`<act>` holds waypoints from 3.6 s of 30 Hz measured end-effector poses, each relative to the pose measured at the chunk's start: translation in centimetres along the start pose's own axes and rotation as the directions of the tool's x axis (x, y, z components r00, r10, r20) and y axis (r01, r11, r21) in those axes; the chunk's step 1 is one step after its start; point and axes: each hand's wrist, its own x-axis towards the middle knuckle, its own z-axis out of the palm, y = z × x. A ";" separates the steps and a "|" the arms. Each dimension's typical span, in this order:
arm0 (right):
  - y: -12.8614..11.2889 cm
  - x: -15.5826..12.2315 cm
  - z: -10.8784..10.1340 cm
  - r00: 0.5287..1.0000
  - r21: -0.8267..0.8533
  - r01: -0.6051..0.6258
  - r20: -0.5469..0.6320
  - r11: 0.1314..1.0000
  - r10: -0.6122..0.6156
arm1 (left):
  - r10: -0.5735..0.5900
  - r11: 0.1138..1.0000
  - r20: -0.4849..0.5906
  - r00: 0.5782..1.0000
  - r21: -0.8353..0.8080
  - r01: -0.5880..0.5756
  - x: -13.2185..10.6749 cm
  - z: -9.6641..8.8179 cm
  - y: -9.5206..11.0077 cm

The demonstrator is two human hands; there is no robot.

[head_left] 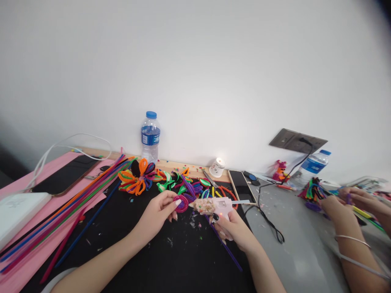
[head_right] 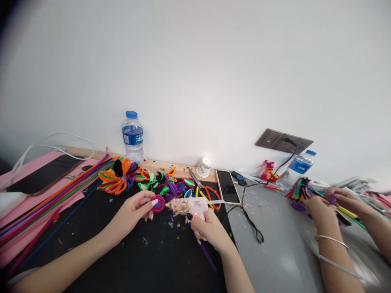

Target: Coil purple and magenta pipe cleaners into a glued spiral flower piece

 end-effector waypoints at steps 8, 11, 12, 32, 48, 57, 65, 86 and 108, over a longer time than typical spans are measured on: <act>0.2 0.2 -0.1 1.000 -0.037 -0.002 0.023 0.999 0.003 | -0.052 0.998 -0.038 0.998 -0.034 0.050 0.1 0.0 0.0; 0.2 0.2 -0.1 1.000 -0.046 -0.010 0.027 0.999 0.011 | -0.069 0.995 -0.054 0.996 -0.070 0.066 0.1 0.0 0.0; 0.2 0.2 -0.1 0.999 -0.047 -0.012 0.029 0.999 0.014 | -0.076 0.994 -0.057 0.996 -0.086 0.071 0.1 0.0 0.0; 0.2 0.2 0.0 1.000 -0.040 -0.012 0.011 0.999 0.012 | -0.151 0.957 -0.012 0.988 -0.251 0.143 0.0 0.1 -0.9; 0.2 0.2 0.1 0.999 -0.038 0.001 -0.044 0.999 -0.003 | -0.176 0.955 0.032 0.984 -0.237 0.178 0.0 0.1 -0.9; 0.4 0.3 -0.1 0.999 -0.036 0.009 -0.032 0.999 -0.010 | -0.195 0.959 0.056 0.979 -0.197 0.202 -0.2 0.2 -0.6; 0.1 0.1 0.0 1.000 -0.044 0.005 -0.013 0.999 -0.006 | -0.176 0.959 0.023 0.984 -0.222 0.176 0.0 0.1 -0.7; 0.1 -0.1 0.5 0.998 -0.050 0.024 0.060 0.998 -0.021 | -0.232 0.922 -0.002 0.973 -0.318 0.220 -0.1 0.3 -0.4; 0.6 0.0 0.2 0.999 -0.038 0.046 0.003 0.998 -0.046 | -0.293 0.868 0.018 0.956 -0.413 0.274 -0.4 0.4 0.1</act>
